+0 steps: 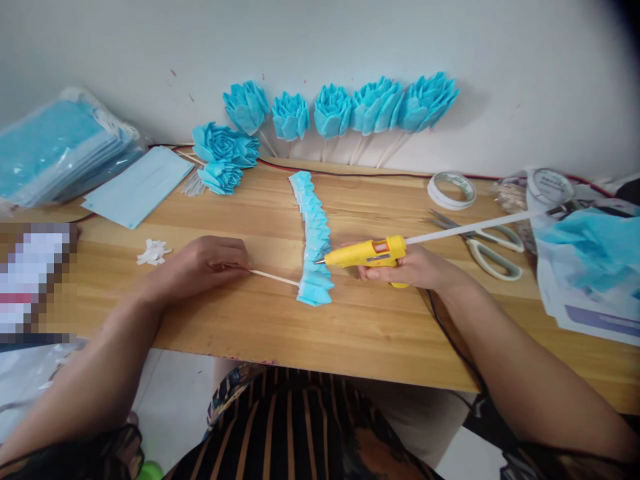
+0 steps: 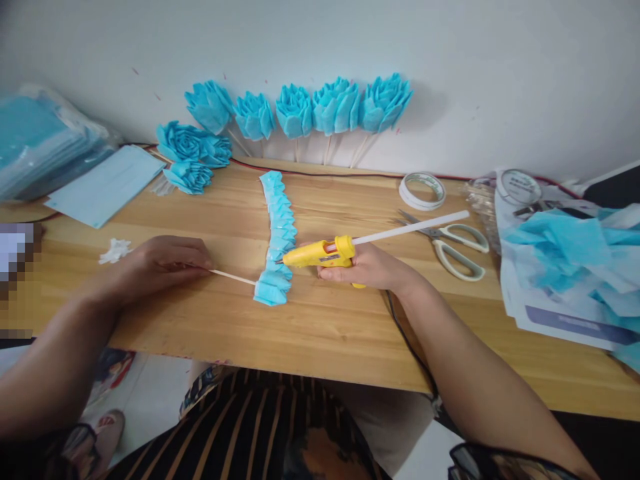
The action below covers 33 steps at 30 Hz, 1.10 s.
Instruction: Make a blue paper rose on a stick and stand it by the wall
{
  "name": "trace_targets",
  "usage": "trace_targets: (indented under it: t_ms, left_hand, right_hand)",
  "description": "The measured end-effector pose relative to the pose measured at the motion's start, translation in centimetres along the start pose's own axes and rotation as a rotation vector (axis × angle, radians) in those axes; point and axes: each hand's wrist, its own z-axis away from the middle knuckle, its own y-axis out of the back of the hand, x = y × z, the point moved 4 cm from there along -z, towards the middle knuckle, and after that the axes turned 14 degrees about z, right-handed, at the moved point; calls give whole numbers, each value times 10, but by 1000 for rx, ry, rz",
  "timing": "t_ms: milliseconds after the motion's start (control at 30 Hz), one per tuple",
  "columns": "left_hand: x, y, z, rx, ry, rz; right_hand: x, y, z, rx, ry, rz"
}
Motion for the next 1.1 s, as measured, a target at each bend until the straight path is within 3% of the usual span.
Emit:
trace_targets:
  t_ms: [267, 567, 800, 1000, 1100]
  left_hand:
    - [2, 0, 1, 3, -19, -2]
    - [1, 1, 0, 26, -35, 3]
    - [1, 0, -2, 50, -47, -56]
    - [1, 0, -2, 41, -23, -65]
    - [1, 1, -1, 37, -18, -64]
  right_hand:
    - [-14, 3, -4, 206, 116, -138]
    - [-12, 17, -19, 356, 93, -188]
    - [-24, 12, -27, 211, 147, -115]
    - [-12, 11, -18, 382, 127, -239]
    - [-13, 10, -12, 311, 139, -182]
